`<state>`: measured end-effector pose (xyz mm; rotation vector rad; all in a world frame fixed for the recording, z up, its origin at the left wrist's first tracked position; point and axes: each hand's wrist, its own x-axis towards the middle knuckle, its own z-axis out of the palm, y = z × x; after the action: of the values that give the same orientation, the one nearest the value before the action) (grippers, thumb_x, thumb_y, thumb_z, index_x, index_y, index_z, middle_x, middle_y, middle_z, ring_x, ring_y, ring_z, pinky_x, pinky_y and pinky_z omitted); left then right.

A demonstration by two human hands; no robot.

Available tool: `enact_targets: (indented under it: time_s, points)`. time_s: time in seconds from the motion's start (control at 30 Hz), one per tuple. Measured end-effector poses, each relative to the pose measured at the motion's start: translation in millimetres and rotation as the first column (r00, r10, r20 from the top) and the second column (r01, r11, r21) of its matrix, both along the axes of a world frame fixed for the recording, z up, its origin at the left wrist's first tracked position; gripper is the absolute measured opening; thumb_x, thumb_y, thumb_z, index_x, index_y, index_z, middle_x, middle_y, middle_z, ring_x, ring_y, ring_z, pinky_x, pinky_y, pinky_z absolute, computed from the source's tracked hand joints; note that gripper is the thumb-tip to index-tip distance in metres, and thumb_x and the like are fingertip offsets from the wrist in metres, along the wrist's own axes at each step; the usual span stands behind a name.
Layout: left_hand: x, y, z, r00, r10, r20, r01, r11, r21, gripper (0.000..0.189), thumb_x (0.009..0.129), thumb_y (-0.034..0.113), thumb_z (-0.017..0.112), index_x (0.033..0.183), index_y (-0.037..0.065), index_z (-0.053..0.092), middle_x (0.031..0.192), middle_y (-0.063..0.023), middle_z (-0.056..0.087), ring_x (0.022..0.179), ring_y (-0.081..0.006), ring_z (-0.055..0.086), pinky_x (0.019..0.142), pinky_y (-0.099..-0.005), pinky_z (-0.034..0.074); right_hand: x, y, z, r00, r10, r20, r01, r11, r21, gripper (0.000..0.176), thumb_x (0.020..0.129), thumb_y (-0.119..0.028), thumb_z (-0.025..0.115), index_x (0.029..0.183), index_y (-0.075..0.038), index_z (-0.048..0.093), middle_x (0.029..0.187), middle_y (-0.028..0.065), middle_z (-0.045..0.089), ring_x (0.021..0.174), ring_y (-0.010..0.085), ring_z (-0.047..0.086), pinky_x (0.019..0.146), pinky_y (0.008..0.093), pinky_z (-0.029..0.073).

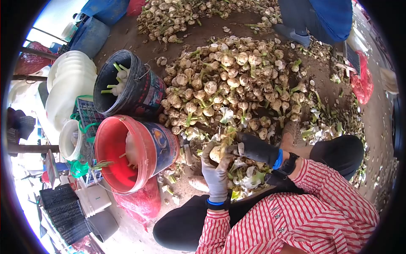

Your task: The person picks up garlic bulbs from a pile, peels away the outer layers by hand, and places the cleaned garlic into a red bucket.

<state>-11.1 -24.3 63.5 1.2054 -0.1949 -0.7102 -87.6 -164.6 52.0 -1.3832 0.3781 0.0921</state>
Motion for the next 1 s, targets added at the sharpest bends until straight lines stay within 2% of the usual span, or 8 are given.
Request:
enact_targets:
  time_s: [0.3,0.37,0.6,0.67,0.77,0.83,0.9,1.0]
  points:
    - [-2,2,-22,0.997,0.005,0.076,-0.010,0.998,0.066,0.057,0.070,0.009,0.074,0.118,-0.001,0.045,0.117,-0.0087,0.047,0.105,-0.0170,0.047,0.091,-0.0294,0.042,-1,6,-31,0.967,-0.244,0.075,0.207,0.921,0.330,0.031,0.083,-0.027,0.057,0.095,0.002,0.058,0.078,0.0005,0.055,0.068,0.0089,0.050,0.061,0.0251,0.043]
    - [-2,4,-30,0.961,-0.028,0.275,-0.026,0.982,0.189,0.055,0.069,0.009,0.074,0.116,-0.001,0.048,0.114,-0.0082,0.048,0.104,-0.0170,0.047,0.092,-0.0291,0.038,0,0,-21,0.980,-0.012,0.199,0.065,0.962,-0.267,0.025,0.083,-0.023,0.055,0.089,0.001,0.057,0.076,0.0015,0.054,0.067,0.0085,0.050,0.061,0.0251,0.042]
    - [-4,6,-29,0.941,-0.028,0.336,-0.057,0.969,0.241,0.051,0.069,0.012,0.075,0.112,-0.002,0.051,0.110,-0.0086,0.049,0.101,-0.0173,0.048,0.089,-0.0300,0.040,0,4,-20,0.978,-0.200,-0.060,0.206,0.973,0.101,0.016,0.075,-0.009,0.051,0.084,0.001,0.058,0.069,0.0081,0.055,0.059,0.0136,0.050,0.053,0.0300,0.042]
    - [-7,7,-30,0.943,-0.006,0.333,-0.095,0.954,0.285,0.049,0.070,0.014,0.075,0.110,-0.002,0.052,0.110,-0.0093,0.049,0.096,-0.0171,0.050,0.089,-0.0303,0.040,3,8,-13,0.961,-0.185,-0.206,0.115,0.943,-0.311,0.017,0.071,-0.009,0.054,0.084,0.002,0.056,0.063,0.0108,0.055,0.056,0.0171,0.052,0.050,0.0325,0.041]
    - [-3,11,-38,0.978,0.068,-0.196,-0.057,0.997,0.057,0.050,0.075,0.034,0.069,0.108,0.001,0.052,0.103,-0.0085,0.055,0.089,-0.0183,0.055,0.081,-0.0302,0.046,3,20,-16,0.966,-0.257,0.028,0.253,0.917,-0.310,0.027,0.070,-0.004,0.051,0.096,0.002,0.057,0.060,0.0081,0.055,0.049,0.0105,0.046,0.043,0.0286,0.037]
    - [-2,15,-55,0.792,0.110,-0.600,-0.150,0.989,-0.016,0.057,0.076,0.053,0.059,0.107,0.005,0.053,0.102,-0.0094,0.059,0.084,-0.0216,0.059,0.073,-0.0300,0.050,2,18,-27,0.979,-0.196,0.059,0.204,0.901,-0.383,0.024,0.071,-0.006,0.053,0.093,0.004,0.056,0.063,0.0110,0.057,0.054,0.0146,0.051,0.048,0.0319,0.040]
    - [1,19,-59,0.739,0.047,-0.672,-0.127,0.989,-0.070,0.057,0.076,0.053,0.059,0.108,0.006,0.052,0.103,-0.0092,0.058,0.086,-0.0210,0.058,0.073,-0.0312,0.050,1,18,-35,0.988,-0.132,0.085,0.156,0.877,-0.455,0.023,0.071,-0.007,0.056,0.091,0.006,0.055,0.066,0.0140,0.059,0.059,0.0187,0.056,0.054,0.0353,0.044]
    - [2,13,-48,0.688,-0.030,-0.725,-0.105,0.985,-0.140,0.056,0.079,0.055,0.053,0.109,0.007,0.052,0.104,-0.0093,0.058,0.087,-0.0203,0.058,0.067,-0.0306,0.051,4,23,-36,0.958,-0.264,0.116,0.274,0.958,-0.084,0.027,0.077,-0.009,0.057,0.099,0.006,0.053,0.078,0.0149,0.062,0.067,0.0184,0.058,0.060,0.0350,0.046]
